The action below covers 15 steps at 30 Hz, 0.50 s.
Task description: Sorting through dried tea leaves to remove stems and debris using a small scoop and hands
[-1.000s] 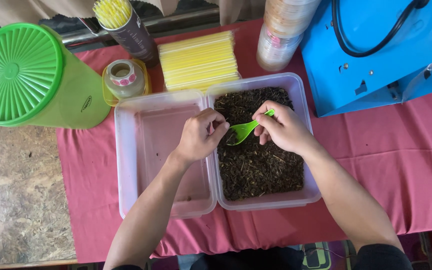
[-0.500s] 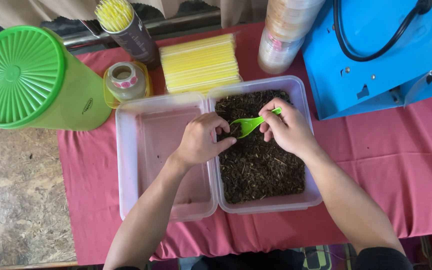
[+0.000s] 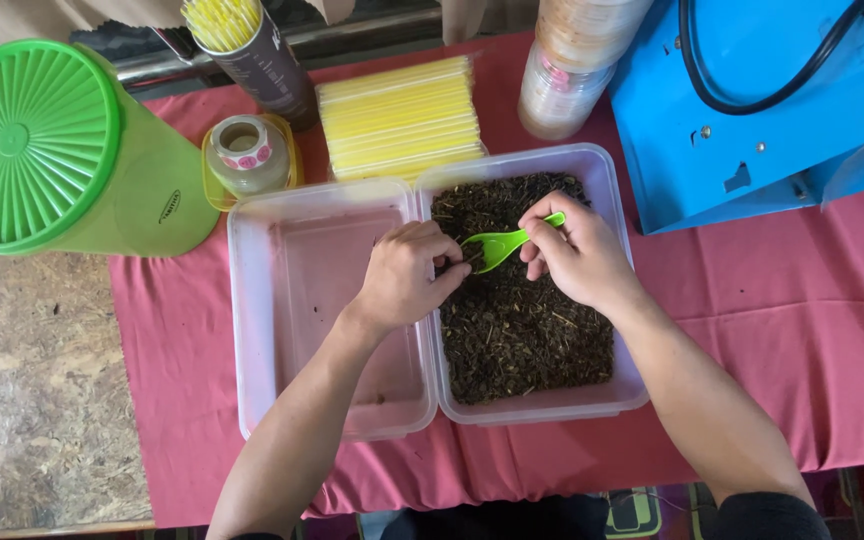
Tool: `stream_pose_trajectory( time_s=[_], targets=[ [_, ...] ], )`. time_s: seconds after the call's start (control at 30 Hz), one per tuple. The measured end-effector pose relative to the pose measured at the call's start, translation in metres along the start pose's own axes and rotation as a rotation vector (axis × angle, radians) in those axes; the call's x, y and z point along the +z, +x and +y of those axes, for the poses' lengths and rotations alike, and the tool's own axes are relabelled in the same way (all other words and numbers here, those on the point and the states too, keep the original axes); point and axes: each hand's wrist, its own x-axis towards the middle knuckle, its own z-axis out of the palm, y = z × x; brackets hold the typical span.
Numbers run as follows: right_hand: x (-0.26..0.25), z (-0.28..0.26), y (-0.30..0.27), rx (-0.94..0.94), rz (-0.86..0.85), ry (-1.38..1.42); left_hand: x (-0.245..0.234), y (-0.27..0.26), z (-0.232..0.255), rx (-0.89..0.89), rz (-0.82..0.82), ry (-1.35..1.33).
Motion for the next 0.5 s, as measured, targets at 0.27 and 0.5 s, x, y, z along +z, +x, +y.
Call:
stream_pose_trajectory(
  time_s=[0.27,0.5],
  targets=[
    [-0.002,-0.012,-0.008,-0.516,0.004,-0.427,0.001,0.000,-0.002,0.010,0.020,-0.008],
    [0.002,-0.030,-0.016,-1.030,0.172,-0.858,-0.001,0.000,-0.004,0.018,0.024,-0.073]
  ],
)
